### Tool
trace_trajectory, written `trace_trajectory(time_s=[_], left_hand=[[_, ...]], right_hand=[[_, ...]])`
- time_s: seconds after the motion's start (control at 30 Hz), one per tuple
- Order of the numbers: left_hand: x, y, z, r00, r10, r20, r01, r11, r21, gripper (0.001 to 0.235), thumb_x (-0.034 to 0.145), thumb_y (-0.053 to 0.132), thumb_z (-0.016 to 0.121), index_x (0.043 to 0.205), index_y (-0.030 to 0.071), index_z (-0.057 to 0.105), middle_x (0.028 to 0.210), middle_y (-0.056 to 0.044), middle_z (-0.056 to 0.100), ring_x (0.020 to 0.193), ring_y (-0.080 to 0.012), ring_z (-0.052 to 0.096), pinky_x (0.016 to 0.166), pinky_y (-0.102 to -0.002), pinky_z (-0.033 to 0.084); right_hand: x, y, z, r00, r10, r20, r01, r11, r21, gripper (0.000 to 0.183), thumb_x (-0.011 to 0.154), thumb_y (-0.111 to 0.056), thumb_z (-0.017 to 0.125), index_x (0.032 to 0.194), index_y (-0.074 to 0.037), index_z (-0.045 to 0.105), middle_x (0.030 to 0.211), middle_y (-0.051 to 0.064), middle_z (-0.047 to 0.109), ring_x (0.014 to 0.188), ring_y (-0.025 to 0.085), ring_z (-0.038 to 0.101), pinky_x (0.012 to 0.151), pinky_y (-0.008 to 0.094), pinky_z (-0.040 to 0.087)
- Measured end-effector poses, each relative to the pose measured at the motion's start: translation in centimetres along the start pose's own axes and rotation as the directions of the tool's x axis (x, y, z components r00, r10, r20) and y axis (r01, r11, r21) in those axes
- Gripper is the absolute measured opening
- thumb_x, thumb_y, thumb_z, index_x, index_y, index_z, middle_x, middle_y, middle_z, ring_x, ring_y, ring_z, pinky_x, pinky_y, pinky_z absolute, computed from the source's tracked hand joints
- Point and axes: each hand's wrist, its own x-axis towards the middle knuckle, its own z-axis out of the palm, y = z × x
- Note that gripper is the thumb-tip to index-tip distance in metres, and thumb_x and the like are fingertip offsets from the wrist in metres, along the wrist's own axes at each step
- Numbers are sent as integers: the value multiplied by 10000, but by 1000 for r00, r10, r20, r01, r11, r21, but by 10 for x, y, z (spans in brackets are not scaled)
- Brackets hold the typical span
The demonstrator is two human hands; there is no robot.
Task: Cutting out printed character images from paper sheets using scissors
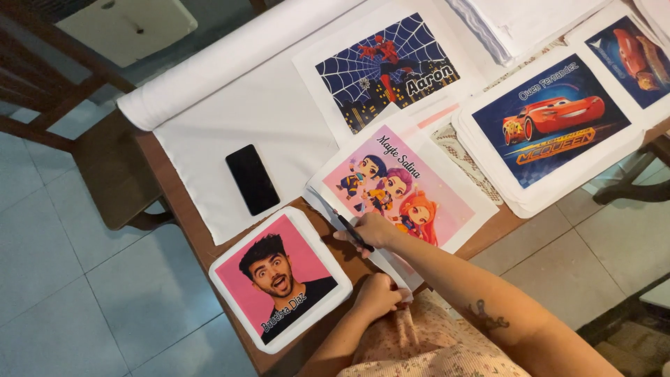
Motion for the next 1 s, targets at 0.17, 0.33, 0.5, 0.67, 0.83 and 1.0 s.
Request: trace_trajectory(time_s=[0.17,0.33,0.5,0.67,0.83,1.0], left_hand=[[-1,0,0,1000,18,-7,-17,999,36,222,895,281,688,810,82,734,817,-36,779,653,-154,738,660,-268,547],[-5,5,-3,1000,-22,6,21,999,38,205,919,280,700,896,87,761,861,-30,788,685,-147,742,715,-259,564],[3,-5,1,1000,21,0,-21,999,39,185,887,292,700,903,118,763,849,-13,781,639,-156,718,699,-282,559],[4,-9,3,999,34,1,-34,999,-3,185,884,271,719,868,96,778,817,-35,779,659,-140,727,657,-264,562],[4,-8,2,1000,21,16,-20,999,-46,181,903,249,717,931,82,782,879,-45,791,683,-144,741,652,-264,588],[9,-13,3,995,99,-26,-93,982,164,223,874,358,726,856,143,781,750,-41,757,697,-196,719,692,-325,540]], right_hand=[[6,-8,-1,999,12,44,-14,999,38,493,877,-474,780,670,-60,613,574,77,641,443,133,620,580,215,544],[6,-8,-4,996,-91,22,93,990,-103,564,937,-471,748,529,-125,569,464,15,613,405,78,531,563,210,459],[0,-21,-5,982,-139,125,151,984,-97,626,955,-510,680,475,-127,556,421,9,583,392,73,541,818,238,522],[13,-21,-3,997,-50,51,52,998,-46,557,876,-509,764,552,-101,568,506,41,620,416,119,596,754,230,533],[20,-23,-3,998,-46,36,50,994,-101,507,890,-500,767,649,-102,568,556,36,661,439,112,632,685,223,533],[19,-32,-4,990,-93,103,102,991,-84,607,883,-616,679,514,-149,557,463,17,620,418,90,587,872,277,550]])
